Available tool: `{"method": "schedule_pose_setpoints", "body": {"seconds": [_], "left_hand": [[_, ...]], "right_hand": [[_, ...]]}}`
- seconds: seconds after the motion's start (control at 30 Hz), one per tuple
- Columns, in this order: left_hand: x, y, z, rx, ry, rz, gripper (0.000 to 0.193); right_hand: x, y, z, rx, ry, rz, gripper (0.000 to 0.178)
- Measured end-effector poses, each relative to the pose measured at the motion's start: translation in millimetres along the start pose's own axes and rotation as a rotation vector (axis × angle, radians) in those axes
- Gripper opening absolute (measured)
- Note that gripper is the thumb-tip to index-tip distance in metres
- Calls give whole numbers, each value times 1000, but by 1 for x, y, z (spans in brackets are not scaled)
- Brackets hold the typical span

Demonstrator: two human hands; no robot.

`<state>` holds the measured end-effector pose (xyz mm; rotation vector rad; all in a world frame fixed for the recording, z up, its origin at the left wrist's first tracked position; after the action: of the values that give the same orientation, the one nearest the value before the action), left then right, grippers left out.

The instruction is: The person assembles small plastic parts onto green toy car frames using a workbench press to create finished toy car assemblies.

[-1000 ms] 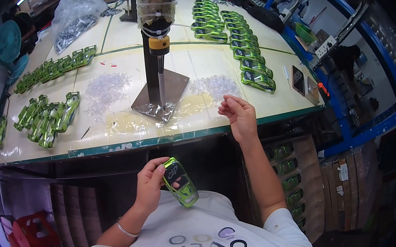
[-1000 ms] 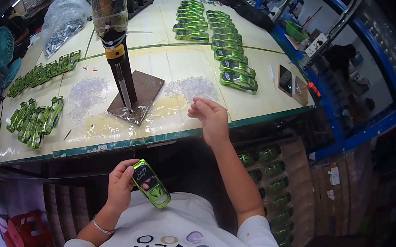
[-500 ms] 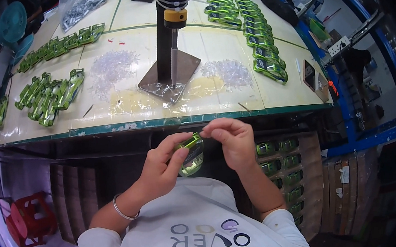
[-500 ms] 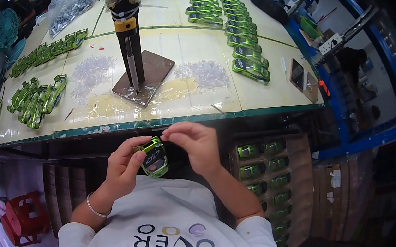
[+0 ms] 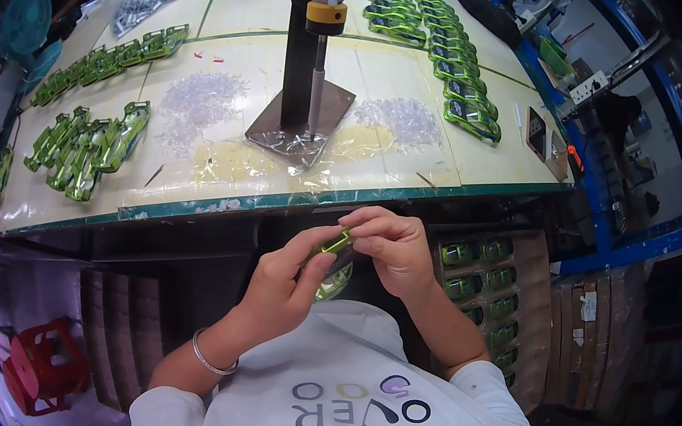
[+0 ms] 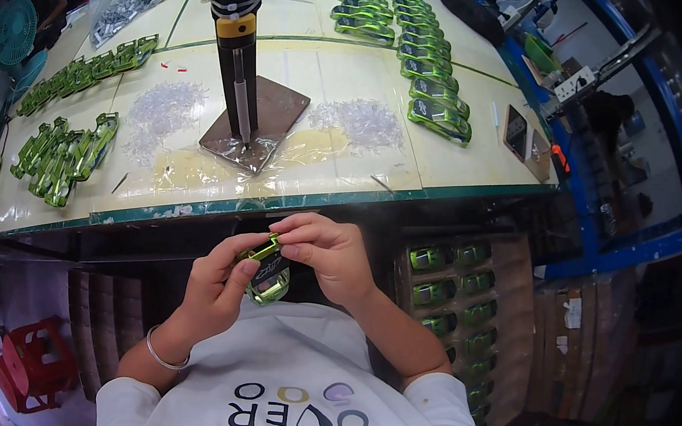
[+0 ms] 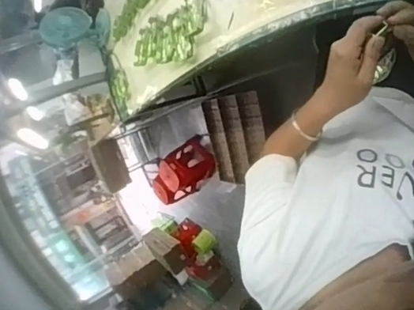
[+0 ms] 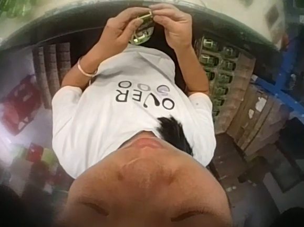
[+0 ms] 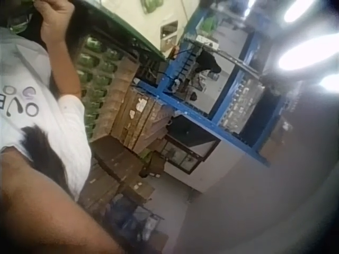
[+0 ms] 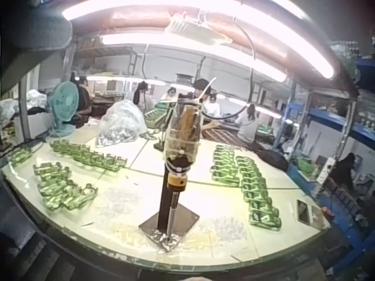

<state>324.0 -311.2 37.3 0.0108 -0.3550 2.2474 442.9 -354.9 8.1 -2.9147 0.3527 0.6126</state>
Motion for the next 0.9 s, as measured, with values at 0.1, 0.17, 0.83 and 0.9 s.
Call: {"method": "schedule_pose_setpoints", "body": {"seconds": [0.1, 0.17, 0.83, 0.9], "left_hand": [[0, 0, -1, -11, -15, -4, 22], [0, -1, -1, -24, -18, -12, 21], [-5, 4, -2, 145, 620, -29, 35], [-3, 4, -2, 141, 582, -64, 38]], "right_hand": [[2, 2, 0, 21, 79, 22, 18], [3, 3, -2, 51, 178, 36, 16], [-48, 32, -18, 756, 1200, -34, 71], [-51, 34, -21, 765, 1171, -55, 69]]}}
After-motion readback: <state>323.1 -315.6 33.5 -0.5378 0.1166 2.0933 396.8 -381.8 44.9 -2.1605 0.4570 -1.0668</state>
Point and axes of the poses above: each hand's wrist, its own y-axis away from the middle knuckle, its own x-axis out of the back of the hand, z = x × y, the point moved 8 cm from there along -y, towards the middle knuckle, and after that the axes turned 1 degree about y, right-handed, at the moved point
